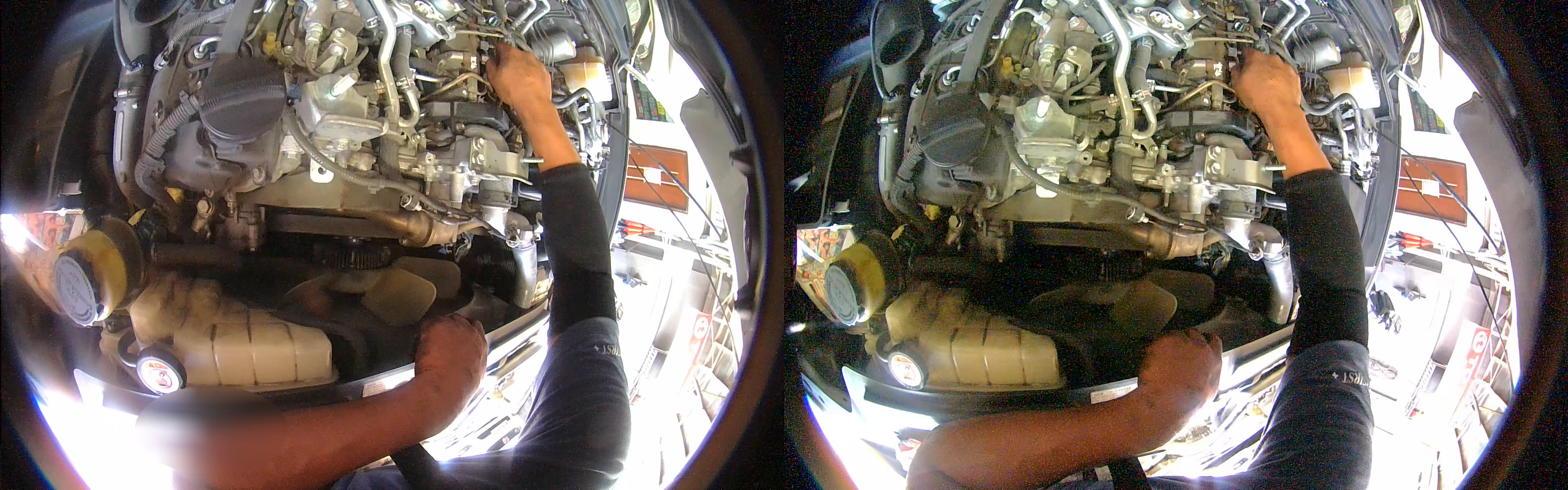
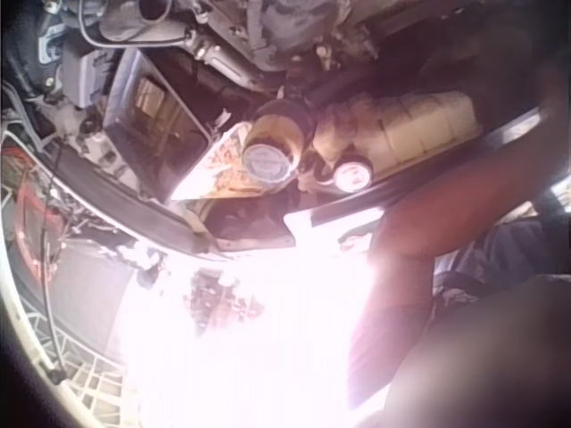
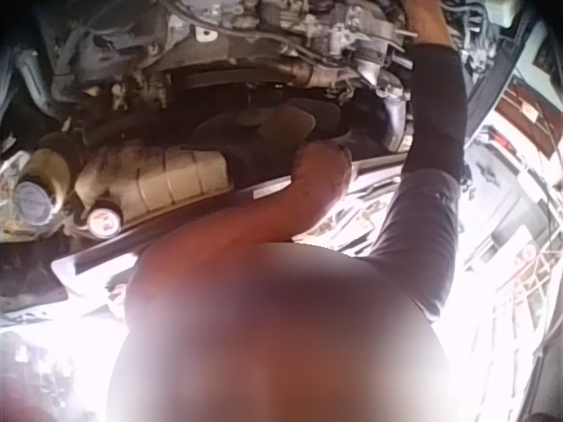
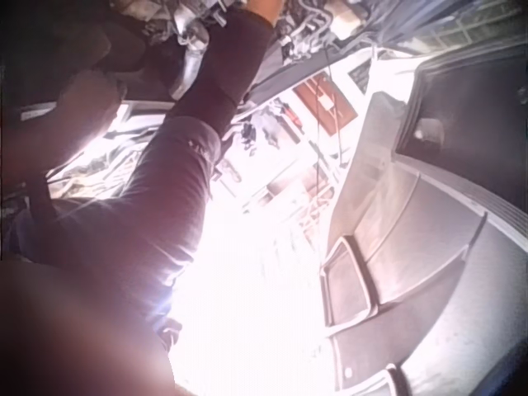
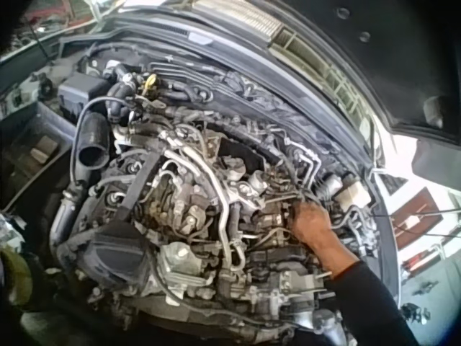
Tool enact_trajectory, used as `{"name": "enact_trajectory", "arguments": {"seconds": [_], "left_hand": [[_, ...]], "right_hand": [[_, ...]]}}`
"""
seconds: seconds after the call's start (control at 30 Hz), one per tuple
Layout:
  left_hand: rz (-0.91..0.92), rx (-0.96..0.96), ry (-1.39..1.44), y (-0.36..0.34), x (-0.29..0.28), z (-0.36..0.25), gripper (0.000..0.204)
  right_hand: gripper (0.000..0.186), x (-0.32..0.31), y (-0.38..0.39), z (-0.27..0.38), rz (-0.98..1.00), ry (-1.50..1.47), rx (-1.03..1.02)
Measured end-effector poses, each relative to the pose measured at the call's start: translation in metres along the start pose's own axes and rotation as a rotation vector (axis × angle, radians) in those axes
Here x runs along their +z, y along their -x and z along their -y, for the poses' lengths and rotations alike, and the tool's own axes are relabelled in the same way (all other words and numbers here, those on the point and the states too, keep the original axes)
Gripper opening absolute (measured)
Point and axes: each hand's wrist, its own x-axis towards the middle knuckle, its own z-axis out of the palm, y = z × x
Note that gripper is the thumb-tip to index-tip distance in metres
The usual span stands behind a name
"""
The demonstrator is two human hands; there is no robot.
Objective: The person removes protective newspaper from the front of a car with the hood open, then reaches into the engine bay to manipulate hoses and components. The person uses both hands to adjust and connect parts within the engine compartment.
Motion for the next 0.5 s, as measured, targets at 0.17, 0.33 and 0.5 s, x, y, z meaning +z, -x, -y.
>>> {"name": "enact_trajectory", "arguments": {"seconds": [0.17, 0.33, 0.5], "left_hand": [[-0.020, 0.008, 0.014, 0.0006, -0.0007, 0.0008, 0.028], [0.007, 0.011, 0.022, -0.0001, 0.0007, 0.0006, 0.028], [0.004, 0.006, 0.029, -0.0027, 0.0037, 0.0005, 0.027]], "right_hand": [[0.043, -0.0035, 0.0014, 0.0005, 0.042, -0.009, 0.024], [0.045, -0.0033, 0.0008, 0.0002, 0.032, 0.005, -0.007], [0.047, -0.0005, 0.0014, -0.0015, 0.021, 0.017, 0.035]]}}
